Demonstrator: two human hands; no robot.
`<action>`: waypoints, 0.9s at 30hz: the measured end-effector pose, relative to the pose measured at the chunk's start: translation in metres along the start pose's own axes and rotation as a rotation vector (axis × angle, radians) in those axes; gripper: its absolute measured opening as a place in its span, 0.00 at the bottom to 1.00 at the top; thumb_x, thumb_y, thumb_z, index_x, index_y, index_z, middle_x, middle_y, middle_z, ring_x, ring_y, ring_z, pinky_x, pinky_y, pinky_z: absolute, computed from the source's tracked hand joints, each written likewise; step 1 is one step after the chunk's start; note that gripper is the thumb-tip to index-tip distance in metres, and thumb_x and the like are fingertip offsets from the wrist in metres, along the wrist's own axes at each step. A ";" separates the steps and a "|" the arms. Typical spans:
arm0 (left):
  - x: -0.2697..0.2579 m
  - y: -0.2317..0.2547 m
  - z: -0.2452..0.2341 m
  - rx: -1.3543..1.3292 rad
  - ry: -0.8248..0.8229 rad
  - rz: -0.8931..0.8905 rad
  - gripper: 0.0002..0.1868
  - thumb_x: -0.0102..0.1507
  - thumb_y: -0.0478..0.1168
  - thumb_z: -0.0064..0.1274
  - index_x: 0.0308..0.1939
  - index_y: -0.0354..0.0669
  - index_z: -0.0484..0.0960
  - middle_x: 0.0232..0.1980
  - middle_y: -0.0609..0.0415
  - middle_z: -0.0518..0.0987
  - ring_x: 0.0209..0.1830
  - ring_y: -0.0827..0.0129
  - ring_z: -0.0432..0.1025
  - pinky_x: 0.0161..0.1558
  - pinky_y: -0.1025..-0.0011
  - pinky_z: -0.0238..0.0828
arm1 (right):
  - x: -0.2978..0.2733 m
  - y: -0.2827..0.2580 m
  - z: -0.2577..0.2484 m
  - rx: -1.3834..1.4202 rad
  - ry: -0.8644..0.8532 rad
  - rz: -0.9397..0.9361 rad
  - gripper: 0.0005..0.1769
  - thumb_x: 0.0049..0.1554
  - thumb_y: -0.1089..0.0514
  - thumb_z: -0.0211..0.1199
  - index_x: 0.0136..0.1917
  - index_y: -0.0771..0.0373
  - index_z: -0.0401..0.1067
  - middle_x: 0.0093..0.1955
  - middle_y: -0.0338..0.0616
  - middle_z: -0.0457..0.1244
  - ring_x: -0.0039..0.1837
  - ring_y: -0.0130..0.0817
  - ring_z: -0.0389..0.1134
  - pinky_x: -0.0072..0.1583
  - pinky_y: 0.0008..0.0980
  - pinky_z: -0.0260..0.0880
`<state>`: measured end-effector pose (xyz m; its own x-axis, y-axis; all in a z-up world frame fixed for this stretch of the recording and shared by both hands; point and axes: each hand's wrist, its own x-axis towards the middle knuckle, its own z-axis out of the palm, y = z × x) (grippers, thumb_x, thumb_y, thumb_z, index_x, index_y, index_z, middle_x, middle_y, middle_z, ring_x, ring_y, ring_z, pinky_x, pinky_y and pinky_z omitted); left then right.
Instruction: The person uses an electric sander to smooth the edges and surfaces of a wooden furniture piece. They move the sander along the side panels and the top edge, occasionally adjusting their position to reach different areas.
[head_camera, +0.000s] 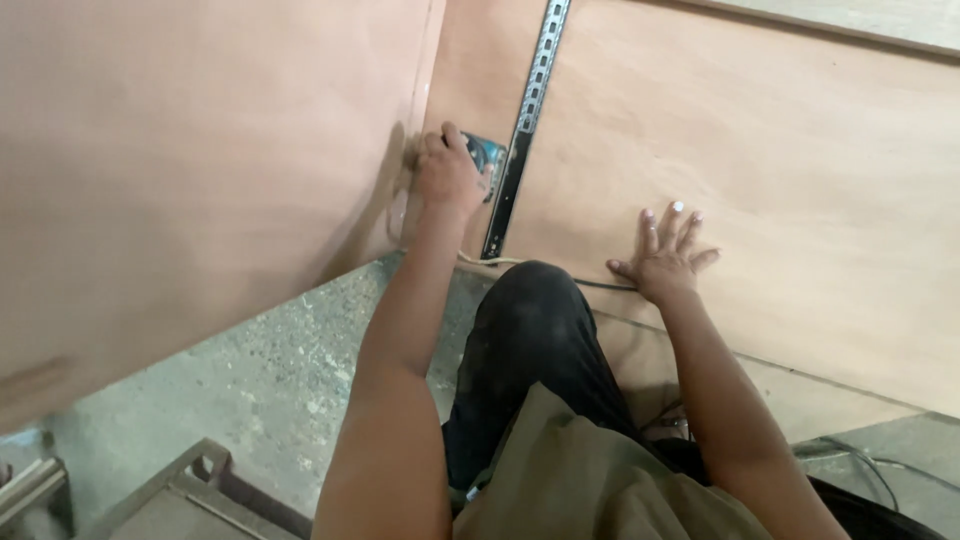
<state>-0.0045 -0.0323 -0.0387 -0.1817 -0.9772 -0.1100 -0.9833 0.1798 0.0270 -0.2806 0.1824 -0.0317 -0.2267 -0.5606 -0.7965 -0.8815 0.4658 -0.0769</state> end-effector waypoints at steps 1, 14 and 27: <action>0.014 0.007 -0.006 -0.003 0.002 0.011 0.54 0.49 0.58 0.72 0.66 0.32 0.62 0.50 0.41 0.68 0.41 0.43 0.76 0.37 0.54 0.82 | 0.001 0.000 -0.001 0.006 0.004 0.009 0.61 0.55 0.22 0.52 0.86 0.43 0.24 0.87 0.50 0.14 0.83 0.63 0.09 0.70 0.88 0.23; 0.175 0.081 -0.027 -0.029 -0.126 -0.014 0.47 0.62 0.61 0.65 0.67 0.38 0.54 0.55 0.39 0.68 0.43 0.54 0.75 0.38 0.64 0.81 | 0.016 -0.005 -0.009 0.063 -0.131 0.107 0.63 0.50 0.20 0.55 0.85 0.36 0.25 0.87 0.45 0.10 0.83 0.57 0.04 0.68 0.86 0.16; 0.155 0.057 -0.044 -0.086 -0.099 -0.009 0.43 0.62 0.58 0.66 0.66 0.38 0.58 0.58 0.37 0.70 0.53 0.48 0.71 0.50 0.58 0.75 | 0.024 0.008 0.015 0.020 0.016 0.019 0.64 0.48 0.16 0.52 0.85 0.39 0.28 0.87 0.50 0.16 0.84 0.64 0.11 0.66 0.91 0.22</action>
<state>-0.0883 -0.1787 -0.0101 -0.1765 -0.9620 -0.2082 -0.9815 0.1562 0.1104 -0.2867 0.1825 -0.0599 -0.2496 -0.5623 -0.7884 -0.8688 0.4896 -0.0740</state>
